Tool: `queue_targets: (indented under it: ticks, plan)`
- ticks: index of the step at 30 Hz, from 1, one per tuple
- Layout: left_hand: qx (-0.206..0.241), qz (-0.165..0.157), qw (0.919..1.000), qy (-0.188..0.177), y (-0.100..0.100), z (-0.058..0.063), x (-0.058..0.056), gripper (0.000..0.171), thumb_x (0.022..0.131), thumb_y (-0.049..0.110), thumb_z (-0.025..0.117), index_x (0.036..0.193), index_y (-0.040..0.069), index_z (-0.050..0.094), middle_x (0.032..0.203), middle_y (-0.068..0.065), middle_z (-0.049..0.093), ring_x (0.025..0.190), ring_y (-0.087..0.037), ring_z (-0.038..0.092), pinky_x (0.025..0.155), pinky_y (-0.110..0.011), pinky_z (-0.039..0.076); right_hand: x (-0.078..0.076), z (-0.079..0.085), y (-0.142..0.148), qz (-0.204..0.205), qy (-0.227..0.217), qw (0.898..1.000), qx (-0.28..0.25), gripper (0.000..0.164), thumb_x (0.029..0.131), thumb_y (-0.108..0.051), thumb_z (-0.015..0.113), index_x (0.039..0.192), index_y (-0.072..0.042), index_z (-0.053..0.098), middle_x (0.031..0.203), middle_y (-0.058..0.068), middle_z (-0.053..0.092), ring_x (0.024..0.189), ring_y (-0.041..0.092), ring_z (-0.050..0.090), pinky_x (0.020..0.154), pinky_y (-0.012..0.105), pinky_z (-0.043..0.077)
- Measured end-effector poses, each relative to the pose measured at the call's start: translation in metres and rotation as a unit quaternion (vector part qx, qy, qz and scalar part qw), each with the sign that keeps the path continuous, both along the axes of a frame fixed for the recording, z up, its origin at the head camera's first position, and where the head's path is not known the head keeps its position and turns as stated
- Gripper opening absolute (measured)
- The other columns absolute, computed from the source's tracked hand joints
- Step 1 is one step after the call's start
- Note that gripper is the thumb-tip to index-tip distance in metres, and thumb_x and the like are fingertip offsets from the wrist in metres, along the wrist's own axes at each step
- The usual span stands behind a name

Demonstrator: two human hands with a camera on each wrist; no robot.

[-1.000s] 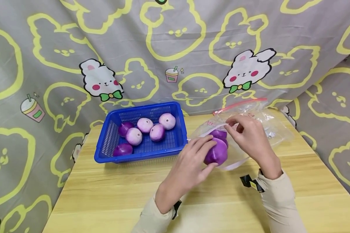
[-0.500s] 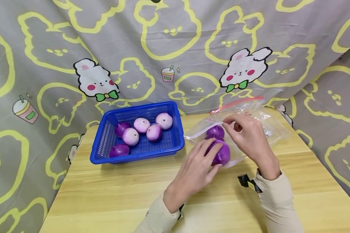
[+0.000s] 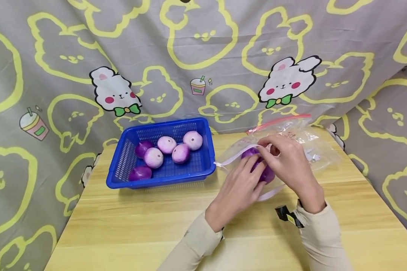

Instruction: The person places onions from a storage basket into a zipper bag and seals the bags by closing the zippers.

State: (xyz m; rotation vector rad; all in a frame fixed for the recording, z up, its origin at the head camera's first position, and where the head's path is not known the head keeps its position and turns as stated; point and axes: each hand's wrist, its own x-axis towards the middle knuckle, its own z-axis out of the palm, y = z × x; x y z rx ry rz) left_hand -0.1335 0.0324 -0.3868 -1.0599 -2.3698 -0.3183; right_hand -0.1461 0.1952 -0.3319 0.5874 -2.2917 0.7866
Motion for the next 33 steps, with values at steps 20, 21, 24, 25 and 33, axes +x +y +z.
queue_targets:
  ticks: [20,21,24,25,33]
  plan:
    - [0.01,-0.042,0.9991,-0.002,-0.041,0.006,0.023,0.017,0.092,0.019,0.068,0.108,0.013,0.069,0.116,-0.003,0.066,0.12,-0.024,0.056,0.104,-0.036,0.042,-0.004,0.001,-0.006,0.0,0.001,1.0,0.003,0.01,0.084,0.0,0.076,0.092,-0.003,0.073,0.083,0.006,0.071,0.065,0.013,0.056,0.058,0.028,0.046]
    - [0.014,-0.044,0.9989,-0.004,-0.044,0.007,0.024,0.017,0.091,0.018,0.068,0.108,0.013,0.069,0.115,-0.003,0.066,0.12,-0.024,0.056,0.104,-0.036,0.042,-0.004,0.0,-0.005,-0.002,0.001,1.0,0.003,0.009,0.084,0.0,0.076,0.092,-0.003,0.073,0.082,0.006,0.07,0.065,0.013,0.056,0.059,0.026,0.045]
    - [0.029,-0.048,0.9984,-0.01,-0.054,0.012,0.028,0.018,0.092,0.016,0.067,0.109,0.012,0.069,0.115,-0.003,0.067,0.12,-0.023,0.056,0.103,-0.037,0.042,-0.003,-0.001,-0.003,-0.005,-0.001,1.0,0.0,0.01,0.084,0.001,0.075,0.092,-0.004,0.073,0.082,0.004,0.07,0.065,0.012,0.055,0.06,0.021,0.042]
    - [0.035,-0.047,0.9982,-0.009,-0.058,0.013,0.029,0.018,0.092,0.015,0.067,0.109,0.011,0.069,0.115,-0.003,0.067,0.12,-0.023,0.056,0.103,-0.037,0.042,-0.003,-0.001,-0.003,-0.005,-0.002,1.0,-0.001,0.01,0.084,0.001,0.075,0.092,-0.005,0.073,0.082,0.004,0.07,0.065,0.011,0.054,0.06,0.02,0.041]
    - [0.104,-0.032,0.994,0.011,-0.089,0.029,0.02,0.019,0.089,0.011,0.07,0.107,0.006,0.07,0.11,-0.008,0.068,0.112,-0.026,0.06,0.098,-0.039,0.046,-0.002,-0.002,-0.001,-0.009,-0.003,1.0,-0.002,0.009,0.084,0.0,0.075,0.091,-0.005,0.073,0.08,0.003,0.069,0.064,0.011,0.054,0.061,0.019,0.04]
